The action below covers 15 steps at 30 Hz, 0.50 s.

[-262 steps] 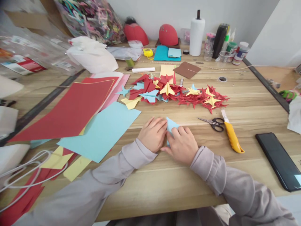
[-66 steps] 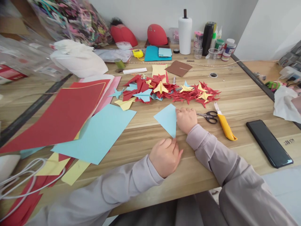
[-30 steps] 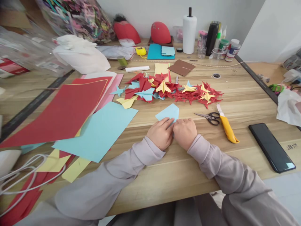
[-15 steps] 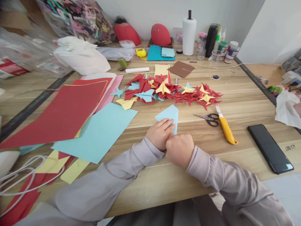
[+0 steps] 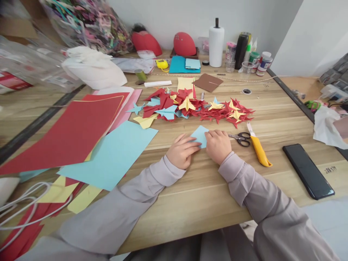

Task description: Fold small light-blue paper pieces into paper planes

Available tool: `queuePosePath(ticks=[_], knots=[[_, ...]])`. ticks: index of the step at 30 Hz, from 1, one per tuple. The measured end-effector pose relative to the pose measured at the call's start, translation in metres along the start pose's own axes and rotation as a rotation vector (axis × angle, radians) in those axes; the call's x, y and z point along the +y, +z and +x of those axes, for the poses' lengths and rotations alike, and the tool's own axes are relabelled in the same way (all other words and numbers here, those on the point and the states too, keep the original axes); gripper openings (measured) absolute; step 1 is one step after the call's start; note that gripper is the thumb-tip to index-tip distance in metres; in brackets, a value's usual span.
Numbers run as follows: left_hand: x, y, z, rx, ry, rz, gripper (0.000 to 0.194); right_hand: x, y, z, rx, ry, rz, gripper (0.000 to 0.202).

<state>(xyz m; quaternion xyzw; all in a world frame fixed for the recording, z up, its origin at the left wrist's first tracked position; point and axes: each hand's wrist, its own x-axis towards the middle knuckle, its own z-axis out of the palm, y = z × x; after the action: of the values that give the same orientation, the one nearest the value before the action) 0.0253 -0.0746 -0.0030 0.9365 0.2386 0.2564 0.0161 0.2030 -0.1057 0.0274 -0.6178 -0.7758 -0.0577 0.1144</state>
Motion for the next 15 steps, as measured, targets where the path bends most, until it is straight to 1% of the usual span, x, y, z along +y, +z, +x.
queuePosePath(ticks=[2, 4, 5, 6, 8, 10, 11, 13, 15], knots=[[-0.002, 0.000, -0.001, 0.001, -0.050, 0.051, 0.032, -0.004, -0.001, -0.003, -0.023, -0.018, -0.019, 0.029], [-0.004, -0.001, -0.001, 0.027, -0.124, 0.111, 0.031, -0.012, -0.004, -0.007, -0.034, -0.030, -0.029, 0.027], [-0.004, -0.001, -0.001, 0.043, -0.156, 0.137, 0.030, -0.017, -0.005, -0.009, -0.038, -0.064, -0.019, 0.027], [-0.005, -0.001, -0.001, 0.057, -0.185, 0.161, 0.029, -0.023, -0.005, -0.012, -0.040, -0.125, 0.001, 0.025], [-0.007, -0.001, 0.000, 0.072, -0.227, 0.190, 0.025, -0.034, -0.006, -0.017, -0.042, -0.293, 0.038, 0.022], [-0.008, -0.001, 0.000, 0.071, -0.240, 0.192, 0.025, -0.041, -0.005, -0.021, -0.038, -0.426, 0.058, 0.022], [-0.009, -0.001, 0.000, 0.069, -0.238, 0.186, 0.025, -0.042, -0.005, -0.022, -0.034, -0.439, 0.059, 0.022], [-0.011, 0.000, 0.000, 0.064, -0.226, 0.167, 0.026, -0.038, -0.005, -0.020, -0.037, -0.419, 0.085, 0.023], [-0.011, 0.000, -0.001, 0.068, -0.222, 0.149, 0.026, -0.028, -0.004, -0.016, -0.039, -0.318, 0.114, 0.023]])
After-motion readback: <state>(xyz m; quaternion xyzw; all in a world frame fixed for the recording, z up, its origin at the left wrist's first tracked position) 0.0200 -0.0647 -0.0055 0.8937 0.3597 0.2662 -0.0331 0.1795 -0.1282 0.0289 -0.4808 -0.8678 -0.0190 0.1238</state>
